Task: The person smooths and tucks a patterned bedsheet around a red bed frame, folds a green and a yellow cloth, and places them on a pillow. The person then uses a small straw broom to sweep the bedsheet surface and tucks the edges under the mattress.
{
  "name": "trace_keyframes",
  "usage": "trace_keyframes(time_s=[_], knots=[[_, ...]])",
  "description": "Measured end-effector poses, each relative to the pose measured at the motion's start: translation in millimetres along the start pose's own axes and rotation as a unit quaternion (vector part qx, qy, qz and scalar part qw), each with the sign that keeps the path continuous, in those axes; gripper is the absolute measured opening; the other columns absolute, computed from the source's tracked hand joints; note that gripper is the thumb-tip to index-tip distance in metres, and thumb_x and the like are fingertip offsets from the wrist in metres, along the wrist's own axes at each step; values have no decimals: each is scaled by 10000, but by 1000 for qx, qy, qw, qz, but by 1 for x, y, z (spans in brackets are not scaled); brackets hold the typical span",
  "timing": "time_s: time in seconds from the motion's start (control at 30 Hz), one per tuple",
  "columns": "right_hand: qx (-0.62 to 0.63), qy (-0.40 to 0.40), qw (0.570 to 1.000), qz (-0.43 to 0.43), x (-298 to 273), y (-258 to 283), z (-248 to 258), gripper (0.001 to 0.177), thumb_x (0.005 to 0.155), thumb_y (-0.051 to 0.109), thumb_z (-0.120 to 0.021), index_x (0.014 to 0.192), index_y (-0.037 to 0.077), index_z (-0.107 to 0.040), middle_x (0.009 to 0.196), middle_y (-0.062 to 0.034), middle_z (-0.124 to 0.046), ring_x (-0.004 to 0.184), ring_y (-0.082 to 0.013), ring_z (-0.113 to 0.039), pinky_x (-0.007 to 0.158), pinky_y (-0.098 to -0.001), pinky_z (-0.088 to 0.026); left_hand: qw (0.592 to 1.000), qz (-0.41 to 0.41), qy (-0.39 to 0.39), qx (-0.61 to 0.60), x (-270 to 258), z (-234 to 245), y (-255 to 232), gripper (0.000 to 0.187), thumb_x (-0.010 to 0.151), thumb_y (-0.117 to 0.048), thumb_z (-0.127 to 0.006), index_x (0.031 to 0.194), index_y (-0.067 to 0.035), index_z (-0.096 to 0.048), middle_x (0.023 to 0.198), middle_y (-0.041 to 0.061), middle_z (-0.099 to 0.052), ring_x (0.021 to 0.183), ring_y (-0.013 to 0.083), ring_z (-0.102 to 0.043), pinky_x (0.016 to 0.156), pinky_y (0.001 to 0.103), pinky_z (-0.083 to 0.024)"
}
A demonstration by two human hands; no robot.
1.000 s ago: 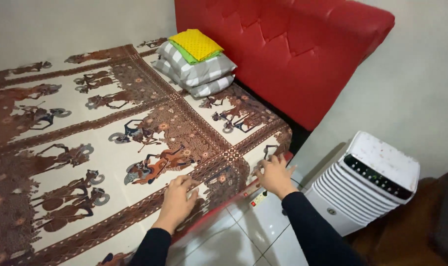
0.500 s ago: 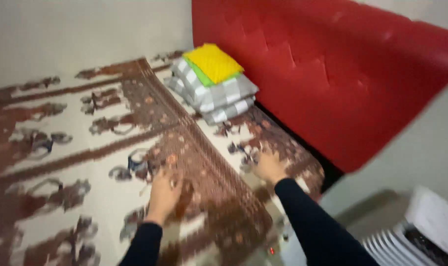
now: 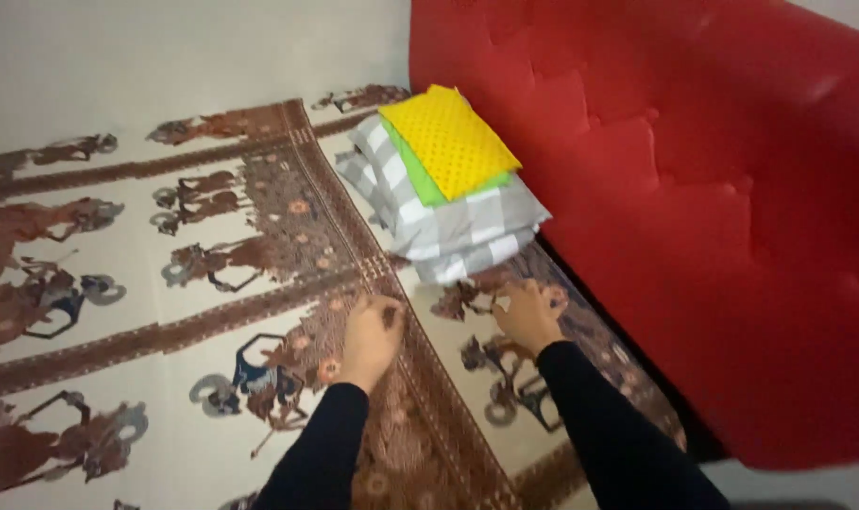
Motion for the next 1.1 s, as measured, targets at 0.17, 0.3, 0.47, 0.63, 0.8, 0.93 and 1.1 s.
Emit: trace_keyframes(time_s=[0.17,0.3,0.47,0.63,0.8,0.93,1.1], knots=[[17,-33,998,55,137,2,-39,402,905,466,-659,1267,296,-698,1395,-75,-508,1363,-401,-413,969,-609,-457,998,69,16,-1,67,-8,-5,232,962,-261,-620,1100,-128,-751,1196,204,-651,1202,414,-630,1001,478,-538],[-40,-115,984,130,174,43,5,318,870,263,-672,1177,294,-749,1322,-76,-600,1306,-351,-551,1038,-503,-463,991,130,22,26,136,-46,16,262,988,-338,-598,1143,-169,-725,1300,145,-631,1278,341,-609,1037,459,-528],[67,-45,992,97,262,70,9,518,925,242,-691,1415,143,-553,1380,-144,-535,1350,-347,-520,1079,-469,-494,988,150,43,4,216,-108,50,403,985,-341,-606,1279,-69,-644,1308,232,-593,1198,407,-663,980,474,-601],[-49,-38,977,203,294,116,57,428,978,191,-634,1403,237,-606,1517,-74,-500,1358,-311,-498,1138,-459,-390,992,129,-1,-15,267,-177,106,514,932,-375,-590,1331,-53,-543,1265,253,-575,1111,453,-608,996,529,-486],[-90,-8,969,228,350,124,26,469,976,415,-660,1422,312,-558,1520,8,-472,1380,-269,-447,1135,-491,-356,997,26,-1,67,310,-227,144,443,950,-443,-567,1280,-157,-640,1462,178,-459,1037,501,-554,942,561,-494],[-94,-18,958,271,362,130,14,521,901,559,-668,1347,292,-626,1418,-3,-549,1290,-287,-489,992,-543,-389,972,202,56,-109,321,-214,116,690,936,-502,-492,1543,-187,-394,1400,243,-605,1268,458,-566,1061,521,-439],[18,-19,955,296,419,112,-62,342,950,318,-651,1281,237,-675,1216,-99,-632,1233,-307,-585,1066,-473,-466,948,139,39,-284,328,-228,106,523,1015,-186,-494,1485,45,-485,1058,275,-724,1033,282,-697,986,405,-533]])
Point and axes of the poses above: each hand's wrist, its own x-axis towards the middle knuckle, its own z-axis out of the back of the hand, y = z × x, the point moved 4 cm from there along x, towards the middle knuckle
